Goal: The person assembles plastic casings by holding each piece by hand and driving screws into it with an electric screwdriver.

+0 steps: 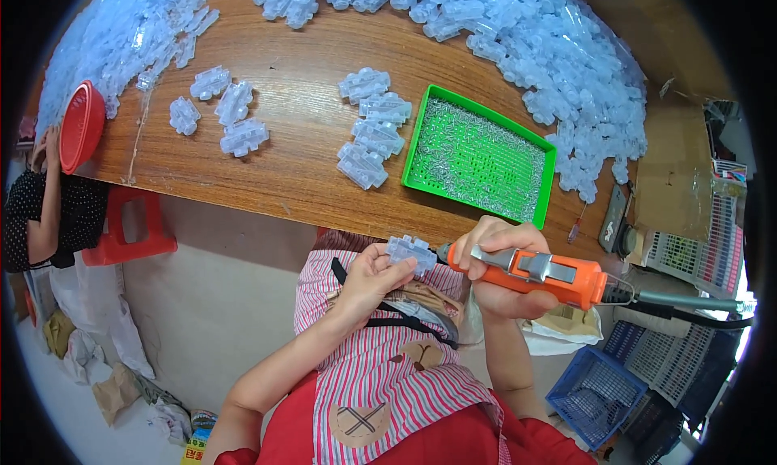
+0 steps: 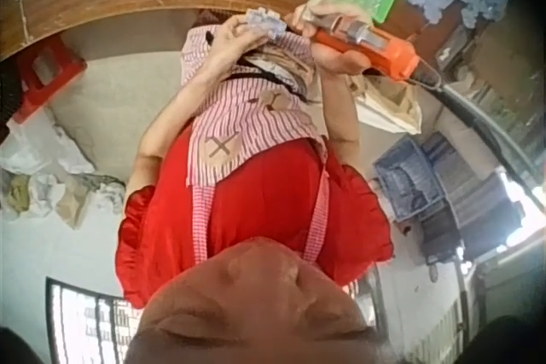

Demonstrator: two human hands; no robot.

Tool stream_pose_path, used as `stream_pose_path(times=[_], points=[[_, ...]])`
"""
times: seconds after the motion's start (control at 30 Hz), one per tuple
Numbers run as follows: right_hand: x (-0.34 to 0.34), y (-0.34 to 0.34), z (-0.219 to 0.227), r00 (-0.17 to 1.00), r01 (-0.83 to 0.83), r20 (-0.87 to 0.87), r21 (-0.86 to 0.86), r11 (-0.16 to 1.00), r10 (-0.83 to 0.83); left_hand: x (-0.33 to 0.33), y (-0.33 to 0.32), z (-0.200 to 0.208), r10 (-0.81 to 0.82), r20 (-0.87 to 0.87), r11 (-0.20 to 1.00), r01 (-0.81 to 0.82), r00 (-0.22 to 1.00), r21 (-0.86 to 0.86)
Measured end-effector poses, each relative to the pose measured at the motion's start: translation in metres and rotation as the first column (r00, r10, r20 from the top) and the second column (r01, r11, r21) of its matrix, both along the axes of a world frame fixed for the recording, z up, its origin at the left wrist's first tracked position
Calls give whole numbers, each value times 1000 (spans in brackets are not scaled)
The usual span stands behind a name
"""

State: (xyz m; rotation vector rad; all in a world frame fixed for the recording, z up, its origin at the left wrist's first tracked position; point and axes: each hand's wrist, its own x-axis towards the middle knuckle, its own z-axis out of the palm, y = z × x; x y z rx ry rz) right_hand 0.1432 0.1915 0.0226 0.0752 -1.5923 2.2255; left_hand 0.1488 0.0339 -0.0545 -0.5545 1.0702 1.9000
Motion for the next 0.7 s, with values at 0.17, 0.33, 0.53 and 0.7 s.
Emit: stream_pose_path(times=[0.17, 0.33, 0.53, 0.7], points=[[-4, -2, -10, 998, -42, -42, 2, 999, 42, 3, 5, -12, -16, -127, 1000, 17, 992, 8], [-7, -6, -18, 999, -31, -40, 33, 999, 33, 6, 10, -14, 57, -156, 998, -53, 986, 24], [-7, -5, -25, 994, -105, -40, 41, 994, 106, 8, 13, -15, 77, -163, 997, -78, 984, 1], [-9, -4, -29, 982, -175, -49, 121, 977, 182, 10, 17, -14, 125, -158, 992, -126, 979, 2]])
